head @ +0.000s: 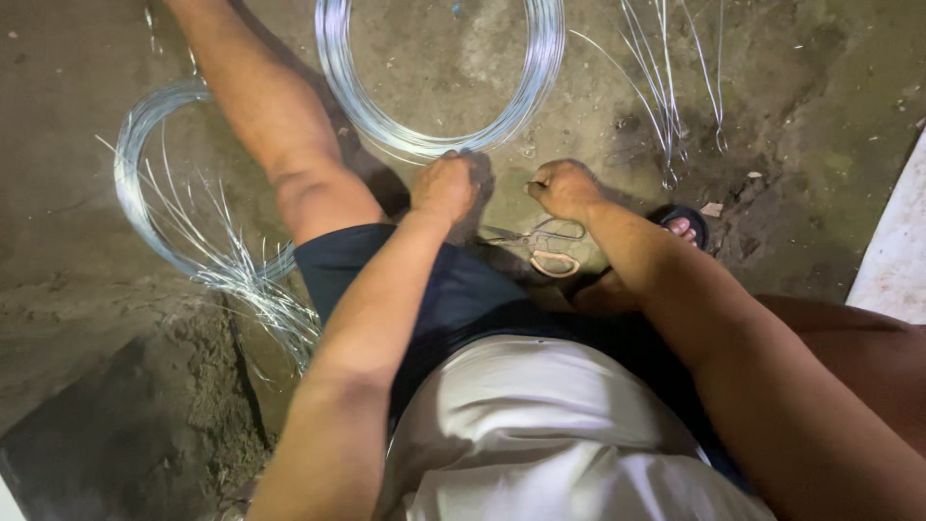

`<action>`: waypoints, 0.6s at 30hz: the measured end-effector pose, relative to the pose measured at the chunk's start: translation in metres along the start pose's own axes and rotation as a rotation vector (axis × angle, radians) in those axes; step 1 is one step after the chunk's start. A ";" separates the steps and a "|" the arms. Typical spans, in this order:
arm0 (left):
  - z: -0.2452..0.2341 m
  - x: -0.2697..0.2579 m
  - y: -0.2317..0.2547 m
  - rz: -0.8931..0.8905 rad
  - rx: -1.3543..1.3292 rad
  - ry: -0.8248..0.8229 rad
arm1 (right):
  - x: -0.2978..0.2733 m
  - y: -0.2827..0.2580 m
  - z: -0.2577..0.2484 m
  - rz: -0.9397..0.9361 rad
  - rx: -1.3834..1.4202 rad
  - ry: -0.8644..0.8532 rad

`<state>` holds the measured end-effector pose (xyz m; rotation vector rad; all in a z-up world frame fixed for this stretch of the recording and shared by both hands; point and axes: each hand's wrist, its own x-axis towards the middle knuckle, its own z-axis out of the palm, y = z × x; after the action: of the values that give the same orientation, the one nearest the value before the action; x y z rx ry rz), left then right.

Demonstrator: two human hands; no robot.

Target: The person sits on the floor and repeatedly cuts short lengths of thin metal wire from a coil using shears. Cut pieces are placed into a growing pile on the floor. The person handles the wire and shears by hand throughout.

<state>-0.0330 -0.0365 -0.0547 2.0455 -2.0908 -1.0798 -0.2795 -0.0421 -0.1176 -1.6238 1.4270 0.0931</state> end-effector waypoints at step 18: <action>0.065 0.034 -0.026 -0.062 -0.037 0.080 | -0.012 -0.023 -0.018 0.120 0.011 -0.101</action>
<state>-0.0459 -0.0343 -0.1316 2.1121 -1.9684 -1.0177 -0.2734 -0.0482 -0.0869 -1.5020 1.4435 0.2332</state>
